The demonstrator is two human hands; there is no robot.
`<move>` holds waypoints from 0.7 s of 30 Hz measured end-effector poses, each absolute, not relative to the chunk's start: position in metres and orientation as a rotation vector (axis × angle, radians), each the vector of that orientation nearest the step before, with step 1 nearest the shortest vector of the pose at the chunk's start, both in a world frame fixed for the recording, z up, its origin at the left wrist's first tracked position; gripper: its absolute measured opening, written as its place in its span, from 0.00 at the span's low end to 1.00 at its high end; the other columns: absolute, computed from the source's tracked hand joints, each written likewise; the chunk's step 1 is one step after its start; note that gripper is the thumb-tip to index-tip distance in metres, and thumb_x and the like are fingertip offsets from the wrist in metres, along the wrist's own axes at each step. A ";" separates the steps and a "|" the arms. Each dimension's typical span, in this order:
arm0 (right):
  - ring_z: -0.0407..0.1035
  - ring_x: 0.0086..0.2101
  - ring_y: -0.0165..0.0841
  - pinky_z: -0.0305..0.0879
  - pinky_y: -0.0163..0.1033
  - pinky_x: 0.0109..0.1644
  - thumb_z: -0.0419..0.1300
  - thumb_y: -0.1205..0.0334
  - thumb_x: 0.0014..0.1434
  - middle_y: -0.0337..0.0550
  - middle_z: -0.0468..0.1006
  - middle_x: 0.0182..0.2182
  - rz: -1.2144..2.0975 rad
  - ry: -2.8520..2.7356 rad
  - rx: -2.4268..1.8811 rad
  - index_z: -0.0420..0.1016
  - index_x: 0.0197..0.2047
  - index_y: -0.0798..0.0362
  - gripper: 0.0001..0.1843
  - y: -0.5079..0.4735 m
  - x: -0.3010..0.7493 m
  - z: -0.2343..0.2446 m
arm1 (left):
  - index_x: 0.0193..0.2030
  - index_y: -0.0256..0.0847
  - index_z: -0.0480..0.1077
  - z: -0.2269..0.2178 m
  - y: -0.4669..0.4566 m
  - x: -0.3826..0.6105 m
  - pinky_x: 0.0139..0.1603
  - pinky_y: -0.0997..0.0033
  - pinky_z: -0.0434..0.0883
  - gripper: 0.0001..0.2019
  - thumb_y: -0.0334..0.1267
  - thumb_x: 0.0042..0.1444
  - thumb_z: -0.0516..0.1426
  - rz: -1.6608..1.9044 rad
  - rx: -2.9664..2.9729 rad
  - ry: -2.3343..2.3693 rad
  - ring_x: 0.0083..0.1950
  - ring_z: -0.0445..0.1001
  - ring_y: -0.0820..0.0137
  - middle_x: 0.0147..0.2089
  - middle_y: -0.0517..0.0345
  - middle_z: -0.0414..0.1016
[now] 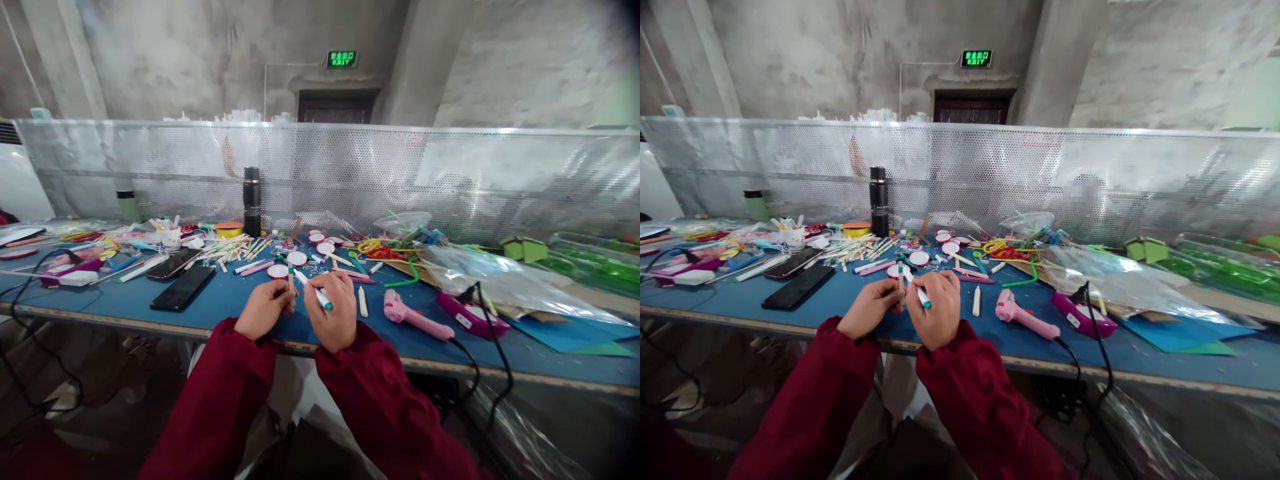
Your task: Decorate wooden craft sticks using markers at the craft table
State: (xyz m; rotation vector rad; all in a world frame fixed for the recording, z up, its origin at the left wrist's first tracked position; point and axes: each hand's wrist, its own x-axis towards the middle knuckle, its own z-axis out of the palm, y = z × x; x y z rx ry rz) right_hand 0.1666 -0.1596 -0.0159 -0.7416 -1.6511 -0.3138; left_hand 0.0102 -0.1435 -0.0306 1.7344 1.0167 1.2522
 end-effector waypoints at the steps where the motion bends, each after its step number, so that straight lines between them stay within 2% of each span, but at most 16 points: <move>1: 0.67 0.32 0.33 0.60 0.47 0.51 0.58 0.65 0.61 0.37 0.76 0.28 -0.313 -1.654 -0.739 0.67 0.32 0.48 0.06 -0.160 0.167 -0.016 | 0.28 0.39 0.67 -0.031 -0.143 0.010 0.31 0.74 0.68 0.13 0.47 0.56 0.56 1.250 1.736 1.013 0.27 0.71 0.73 0.25 0.60 0.72; 21: 0.67 0.32 0.33 0.60 0.47 0.50 0.57 0.65 0.61 0.37 0.76 0.27 -0.306 -1.656 -0.744 0.66 0.31 0.48 0.06 -0.160 0.167 -0.016 | 0.29 0.38 0.68 -0.029 -0.145 0.011 0.30 0.75 0.67 0.12 0.44 0.57 0.56 1.255 1.750 1.014 0.27 0.71 0.73 0.26 0.61 0.71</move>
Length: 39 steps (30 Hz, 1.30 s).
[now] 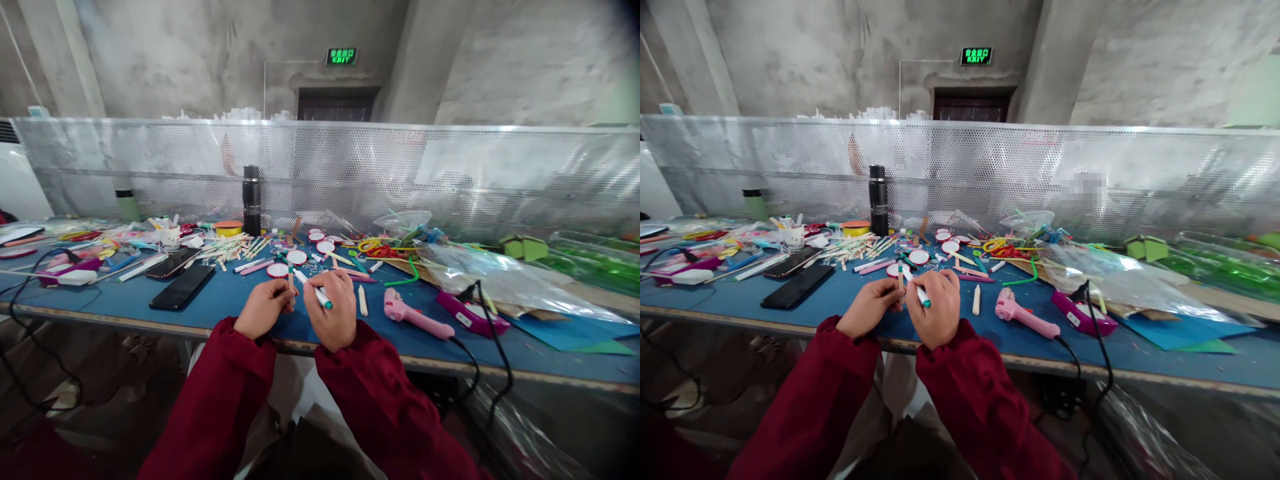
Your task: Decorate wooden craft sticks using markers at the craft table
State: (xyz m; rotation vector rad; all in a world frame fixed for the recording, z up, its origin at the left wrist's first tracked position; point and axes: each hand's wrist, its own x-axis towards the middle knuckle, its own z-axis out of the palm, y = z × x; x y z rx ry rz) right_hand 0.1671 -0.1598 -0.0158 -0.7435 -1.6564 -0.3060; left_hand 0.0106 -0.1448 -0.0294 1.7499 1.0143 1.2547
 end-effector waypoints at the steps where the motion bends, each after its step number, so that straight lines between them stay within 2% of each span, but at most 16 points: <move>1: 0.67 0.31 0.33 0.60 0.47 0.50 0.57 0.65 0.61 0.37 0.75 0.27 -0.307 -1.656 -0.745 0.66 0.31 0.48 0.06 -0.160 0.167 -0.016 | 0.29 0.38 0.68 -0.029 -0.145 0.011 0.30 0.75 0.67 0.12 0.44 0.57 0.56 1.254 1.751 1.016 0.27 0.71 0.73 0.26 0.61 0.71; 15: 0.67 0.31 0.33 0.60 0.46 0.50 0.57 0.66 0.60 0.36 0.75 0.27 -0.302 -1.652 -0.745 0.66 0.31 0.49 0.06 -0.160 0.167 -0.016 | 0.29 0.38 0.68 -0.030 -0.143 0.010 0.31 0.75 0.68 0.11 0.43 0.58 0.55 1.249 1.747 1.002 0.28 0.71 0.74 0.27 0.61 0.72; 39: 0.68 0.32 0.32 0.60 0.46 0.50 0.57 0.66 0.62 0.36 0.75 0.27 -0.299 -1.677 -0.716 0.66 0.32 0.49 0.06 -0.160 0.166 -0.015 | 0.27 0.39 0.67 -0.030 -0.143 0.010 0.31 0.74 0.67 0.13 0.45 0.58 0.55 1.229 1.784 1.021 0.27 0.70 0.73 0.24 0.60 0.71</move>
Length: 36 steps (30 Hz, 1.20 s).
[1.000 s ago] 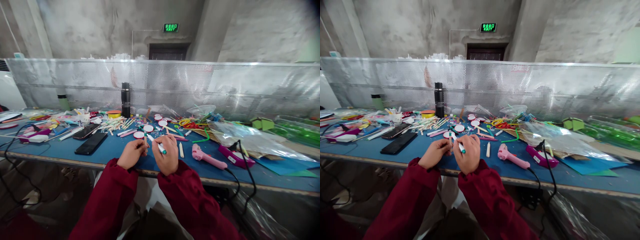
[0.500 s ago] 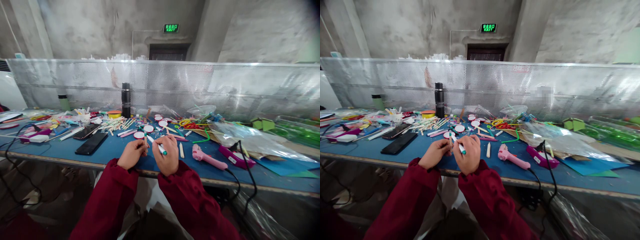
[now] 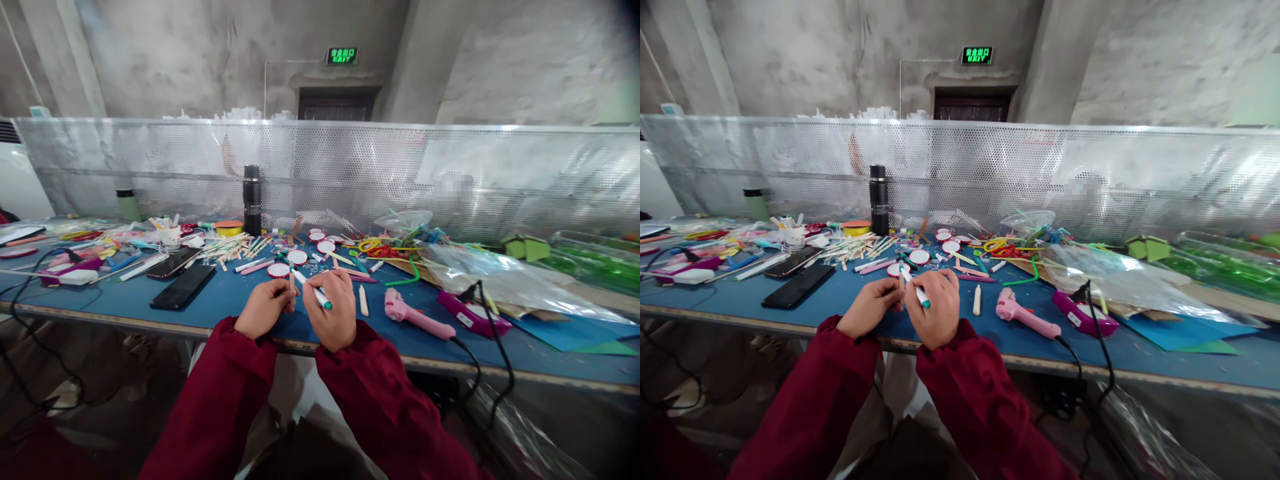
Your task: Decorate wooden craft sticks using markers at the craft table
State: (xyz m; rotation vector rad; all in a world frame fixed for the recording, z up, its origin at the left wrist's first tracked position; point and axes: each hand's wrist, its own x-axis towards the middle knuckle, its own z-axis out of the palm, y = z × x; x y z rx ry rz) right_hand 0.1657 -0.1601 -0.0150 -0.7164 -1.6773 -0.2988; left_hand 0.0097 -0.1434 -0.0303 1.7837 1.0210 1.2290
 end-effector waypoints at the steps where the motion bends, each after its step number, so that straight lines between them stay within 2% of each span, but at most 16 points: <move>1: 0.68 0.32 0.32 0.59 0.46 0.50 0.57 0.66 0.62 0.36 0.75 0.27 -0.300 -1.681 -0.715 0.66 0.31 0.49 0.06 -0.160 0.166 -0.015 | 0.27 0.39 0.67 -0.030 -0.143 0.010 0.31 0.74 0.67 0.13 0.45 0.58 0.55 1.230 1.785 1.023 0.27 0.70 0.73 0.24 0.60 0.71; 36: 0.67 0.32 0.33 0.60 0.46 0.51 0.58 0.66 0.61 0.36 0.75 0.28 -0.310 -1.664 -0.732 0.66 0.31 0.48 0.06 -0.159 0.167 -0.017 | 0.27 0.39 0.67 -0.028 -0.146 0.011 0.31 0.74 0.68 0.12 0.44 0.56 0.56 1.242 1.750 1.024 0.27 0.71 0.72 0.24 0.61 0.71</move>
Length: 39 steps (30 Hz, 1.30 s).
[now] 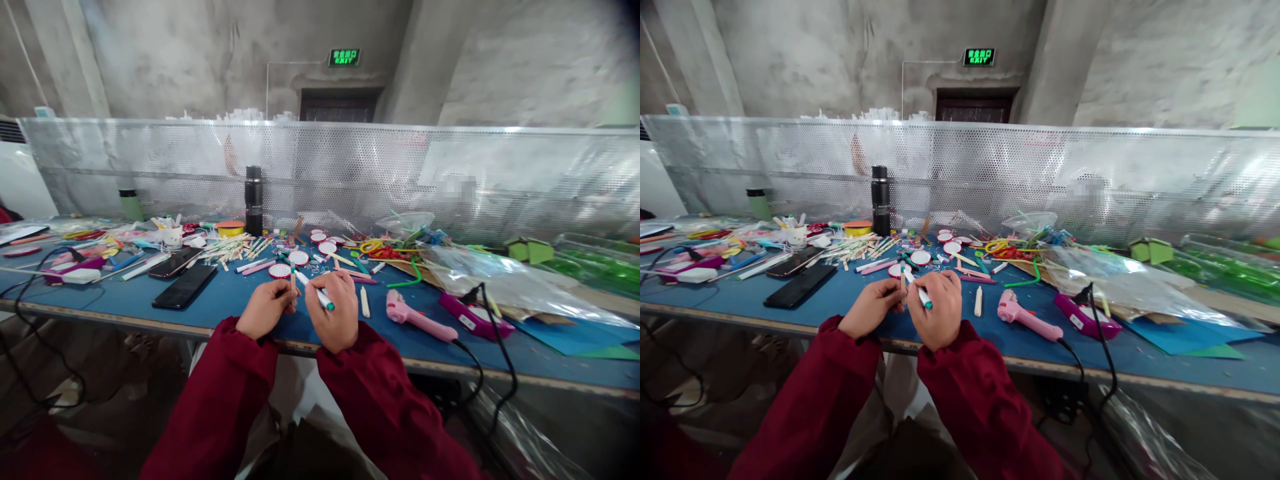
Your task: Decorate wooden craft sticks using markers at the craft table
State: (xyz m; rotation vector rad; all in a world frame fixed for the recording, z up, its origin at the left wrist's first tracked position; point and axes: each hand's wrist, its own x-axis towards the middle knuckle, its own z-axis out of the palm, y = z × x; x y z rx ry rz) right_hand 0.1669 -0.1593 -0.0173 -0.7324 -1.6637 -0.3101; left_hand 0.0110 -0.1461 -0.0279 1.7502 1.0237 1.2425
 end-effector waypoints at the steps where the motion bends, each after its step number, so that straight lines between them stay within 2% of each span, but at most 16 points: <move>1: 0.67 0.32 0.33 0.60 0.46 0.51 0.57 0.66 0.61 0.36 0.75 0.28 -0.308 -1.668 -0.733 0.66 0.32 0.48 0.06 -0.159 0.167 -0.017 | 0.27 0.39 0.67 -0.028 -0.146 0.011 0.31 0.74 0.68 0.12 0.44 0.56 0.56 1.243 1.749 1.023 0.27 0.71 0.72 0.24 0.61 0.71; 25: 0.67 0.32 0.33 0.60 0.46 0.49 0.58 0.66 0.60 0.37 0.75 0.27 -0.304 -1.666 -0.735 0.67 0.31 0.49 0.06 -0.160 0.167 -0.016 | 0.28 0.39 0.67 -0.027 -0.146 0.011 0.30 0.74 0.67 0.14 0.47 0.55 0.57 1.235 1.747 1.037 0.27 0.71 0.72 0.24 0.60 0.71; 39: 0.66 0.31 0.33 0.60 0.46 0.49 0.57 0.66 0.60 0.37 0.75 0.27 -0.326 -1.654 -0.735 0.66 0.31 0.48 0.06 -0.160 0.167 -0.016 | 0.27 0.39 0.67 -0.026 -0.147 0.011 0.30 0.75 0.67 0.13 0.46 0.56 0.56 1.237 1.768 1.056 0.26 0.70 0.73 0.24 0.61 0.72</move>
